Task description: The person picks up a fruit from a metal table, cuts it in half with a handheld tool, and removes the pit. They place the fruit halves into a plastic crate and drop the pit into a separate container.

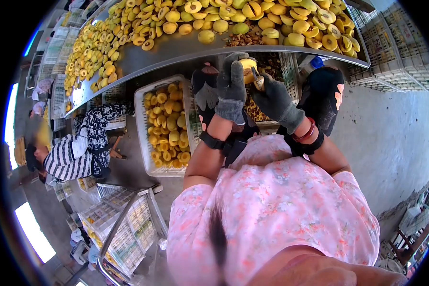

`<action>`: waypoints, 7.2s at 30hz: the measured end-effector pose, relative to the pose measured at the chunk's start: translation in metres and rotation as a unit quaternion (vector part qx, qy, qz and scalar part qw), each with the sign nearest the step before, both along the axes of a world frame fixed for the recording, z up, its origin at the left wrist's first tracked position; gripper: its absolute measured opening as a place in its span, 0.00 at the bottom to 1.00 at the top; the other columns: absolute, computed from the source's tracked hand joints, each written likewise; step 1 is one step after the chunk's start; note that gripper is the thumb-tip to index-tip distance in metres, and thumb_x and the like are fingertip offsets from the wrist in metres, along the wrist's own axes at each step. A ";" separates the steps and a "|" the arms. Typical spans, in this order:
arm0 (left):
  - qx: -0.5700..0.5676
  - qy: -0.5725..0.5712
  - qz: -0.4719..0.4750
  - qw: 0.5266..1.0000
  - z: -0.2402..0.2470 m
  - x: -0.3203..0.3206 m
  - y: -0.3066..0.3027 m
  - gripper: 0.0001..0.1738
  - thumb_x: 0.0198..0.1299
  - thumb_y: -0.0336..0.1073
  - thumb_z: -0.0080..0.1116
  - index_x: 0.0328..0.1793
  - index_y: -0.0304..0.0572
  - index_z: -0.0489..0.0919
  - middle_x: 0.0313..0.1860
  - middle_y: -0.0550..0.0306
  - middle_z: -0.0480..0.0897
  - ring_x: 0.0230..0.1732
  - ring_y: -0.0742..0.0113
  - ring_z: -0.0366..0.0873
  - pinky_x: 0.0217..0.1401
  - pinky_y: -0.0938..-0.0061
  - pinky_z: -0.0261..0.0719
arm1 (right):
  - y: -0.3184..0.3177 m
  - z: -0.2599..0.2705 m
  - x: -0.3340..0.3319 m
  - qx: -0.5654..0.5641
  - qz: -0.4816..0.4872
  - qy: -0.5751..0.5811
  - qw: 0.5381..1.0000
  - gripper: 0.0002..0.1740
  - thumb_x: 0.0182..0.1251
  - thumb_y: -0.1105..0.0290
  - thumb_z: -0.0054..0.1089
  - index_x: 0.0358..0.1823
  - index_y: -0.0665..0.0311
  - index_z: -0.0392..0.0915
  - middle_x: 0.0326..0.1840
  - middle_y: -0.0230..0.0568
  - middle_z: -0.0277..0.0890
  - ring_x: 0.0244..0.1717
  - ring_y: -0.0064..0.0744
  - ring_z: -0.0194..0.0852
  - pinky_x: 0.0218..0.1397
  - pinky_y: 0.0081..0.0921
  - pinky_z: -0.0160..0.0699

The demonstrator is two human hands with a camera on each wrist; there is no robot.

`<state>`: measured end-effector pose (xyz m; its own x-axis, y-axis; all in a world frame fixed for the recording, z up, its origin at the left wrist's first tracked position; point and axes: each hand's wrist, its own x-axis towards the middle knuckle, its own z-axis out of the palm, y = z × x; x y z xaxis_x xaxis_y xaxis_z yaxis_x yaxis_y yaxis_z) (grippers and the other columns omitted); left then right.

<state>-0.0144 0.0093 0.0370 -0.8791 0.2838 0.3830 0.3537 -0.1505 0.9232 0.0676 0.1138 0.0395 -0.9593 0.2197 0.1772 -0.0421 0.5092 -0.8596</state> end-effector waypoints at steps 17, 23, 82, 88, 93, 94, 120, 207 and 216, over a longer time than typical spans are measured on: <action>-0.029 0.113 -0.032 0.993 -0.015 0.003 0.003 0.16 0.68 0.44 0.47 0.48 0.38 0.76 0.39 0.52 0.80 0.39 0.63 0.79 0.45 0.71 0.77 | 0.010 0.004 0.015 -0.395 0.164 -0.184 0.885 0.06 0.64 0.72 0.54 0.37 0.67 0.73 0.24 0.30 0.74 0.22 0.19 0.71 0.23 0.20 0.70; 0.002 0.023 -0.163 0.986 -0.016 0.004 -0.006 0.22 0.67 0.51 0.49 0.46 0.37 0.77 0.40 0.55 0.81 0.42 0.67 0.79 0.46 0.72 0.76 | 0.020 0.005 0.018 -0.530 0.222 -0.273 0.772 0.09 0.65 0.70 0.54 0.45 0.65 0.74 0.27 0.27 0.72 0.22 0.17 0.68 0.21 0.16 0.65; 0.031 -0.277 -0.081 0.957 -0.037 -0.170 -0.081 0.21 0.61 0.40 0.59 0.58 0.45 0.72 0.48 0.53 0.80 0.44 0.73 0.77 0.40 0.79 0.75 | -0.002 -0.028 -0.061 0.005 0.048 -0.126 0.991 0.13 0.58 0.66 0.58 0.37 0.67 0.69 0.20 0.52 0.70 0.22 0.52 0.68 0.26 0.37 0.67; 0.099 -0.273 -0.104 0.951 -0.001 -0.073 -0.032 0.22 0.63 0.50 0.55 0.57 0.45 0.73 0.43 0.59 0.80 0.35 0.76 0.77 0.25 0.84 0.72 | 0.002 0.013 -0.046 -0.004 0.030 -0.088 0.996 0.11 0.59 0.68 0.58 0.35 0.65 0.67 0.22 0.51 0.68 0.23 0.51 0.66 0.29 0.36 0.67; 0.012 -0.082 -0.083 0.993 0.002 -0.040 -0.016 0.21 0.65 0.49 0.53 0.54 0.41 0.70 0.47 0.56 0.75 0.46 0.68 0.75 0.54 0.74 0.72 | 0.006 0.006 -0.028 0.012 0.000 -0.023 1.000 0.13 0.58 0.68 0.59 0.40 0.65 0.69 0.24 0.51 0.70 0.26 0.54 0.68 0.30 0.36 0.69; 0.000 -0.050 -0.073 0.996 0.001 -0.035 -0.013 0.21 0.65 0.48 0.53 0.55 0.40 0.69 0.47 0.56 0.75 0.46 0.67 0.75 0.54 0.73 0.72 | 0.006 0.006 -0.025 0.005 0.000 -0.005 1.000 0.14 0.58 0.68 0.60 0.42 0.65 0.69 0.24 0.51 0.71 0.26 0.54 0.69 0.30 0.36 0.69; 0.040 0.147 0.033 0.988 -0.001 0.005 -0.005 0.26 0.66 0.50 0.50 0.58 0.35 0.67 0.50 0.48 0.75 0.48 0.58 0.76 0.54 0.67 0.73 | -0.011 0.013 -0.005 -0.024 0.007 0.028 0.999 0.16 0.57 0.75 0.55 0.48 0.67 0.69 0.30 0.54 0.76 0.35 0.57 0.77 0.34 0.37 0.73; -0.191 -0.154 0.078 0.966 -0.136 -0.507 -0.177 0.22 0.62 0.43 0.54 0.59 0.41 0.73 0.54 0.57 0.76 0.54 0.64 0.73 0.57 0.72 0.70 | 0.006 -0.125 -0.089 -0.029 0.163 -0.279 0.946 0.14 0.55 0.67 0.59 0.40 0.66 0.74 0.26 0.57 0.75 0.29 0.58 0.74 0.31 0.45 0.71; -0.421 0.004 0.037 0.906 -0.102 -0.400 -0.079 0.38 0.55 0.57 0.56 0.67 0.44 0.66 0.67 0.46 0.67 0.65 0.48 0.65 0.66 0.62 0.64 | 0.005 -0.112 -0.058 0.016 0.137 -0.271 0.953 0.18 0.53 0.66 0.62 0.44 0.68 0.72 0.24 0.58 0.74 0.29 0.61 0.74 0.30 0.47 0.72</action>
